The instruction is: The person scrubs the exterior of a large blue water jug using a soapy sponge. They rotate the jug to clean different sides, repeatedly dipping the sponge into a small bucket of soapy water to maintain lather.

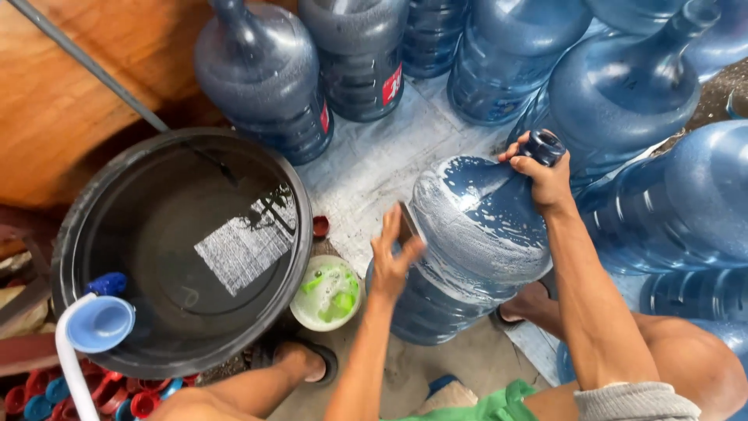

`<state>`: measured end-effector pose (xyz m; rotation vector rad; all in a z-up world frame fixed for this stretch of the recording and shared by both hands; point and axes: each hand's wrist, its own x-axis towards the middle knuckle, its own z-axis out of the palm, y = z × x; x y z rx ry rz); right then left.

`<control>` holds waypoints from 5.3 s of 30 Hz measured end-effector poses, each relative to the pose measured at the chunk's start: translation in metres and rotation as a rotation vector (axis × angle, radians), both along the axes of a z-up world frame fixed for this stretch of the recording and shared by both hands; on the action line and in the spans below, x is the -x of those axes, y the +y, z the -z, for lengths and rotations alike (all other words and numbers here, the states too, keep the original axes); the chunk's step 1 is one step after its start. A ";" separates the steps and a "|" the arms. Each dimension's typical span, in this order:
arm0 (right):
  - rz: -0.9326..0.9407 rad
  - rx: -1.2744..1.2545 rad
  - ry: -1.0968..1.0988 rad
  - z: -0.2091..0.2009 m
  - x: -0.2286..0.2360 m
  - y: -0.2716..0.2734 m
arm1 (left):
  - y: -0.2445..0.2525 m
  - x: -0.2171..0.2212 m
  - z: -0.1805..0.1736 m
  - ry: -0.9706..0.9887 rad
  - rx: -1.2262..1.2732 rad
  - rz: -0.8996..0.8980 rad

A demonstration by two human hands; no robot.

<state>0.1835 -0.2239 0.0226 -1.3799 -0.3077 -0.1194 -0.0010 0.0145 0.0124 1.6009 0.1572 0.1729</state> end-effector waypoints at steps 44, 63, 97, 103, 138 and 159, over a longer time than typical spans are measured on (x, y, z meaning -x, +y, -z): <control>0.446 0.879 -0.485 0.066 0.147 0.091 | -0.007 -0.121 -0.006 -0.354 -0.481 -0.104; 0.712 0.122 0.186 0.058 0.175 0.078 | 0.007 -0.090 -0.056 -0.508 -0.114 0.174; 0.376 0.339 0.274 0.017 0.083 0.048 | 0.003 -0.080 -0.071 -0.523 -0.177 0.058; 0.311 0.398 0.427 0.022 0.068 0.051 | 0.003 -0.078 -0.066 -0.552 -0.162 0.045; 0.174 0.932 0.071 0.009 0.018 0.069 | 0.000 -0.075 -0.059 -0.458 -0.260 -0.124; 0.414 0.844 -0.179 0.005 0.141 0.057 | -0.003 -0.071 -0.053 -0.445 -0.358 -0.195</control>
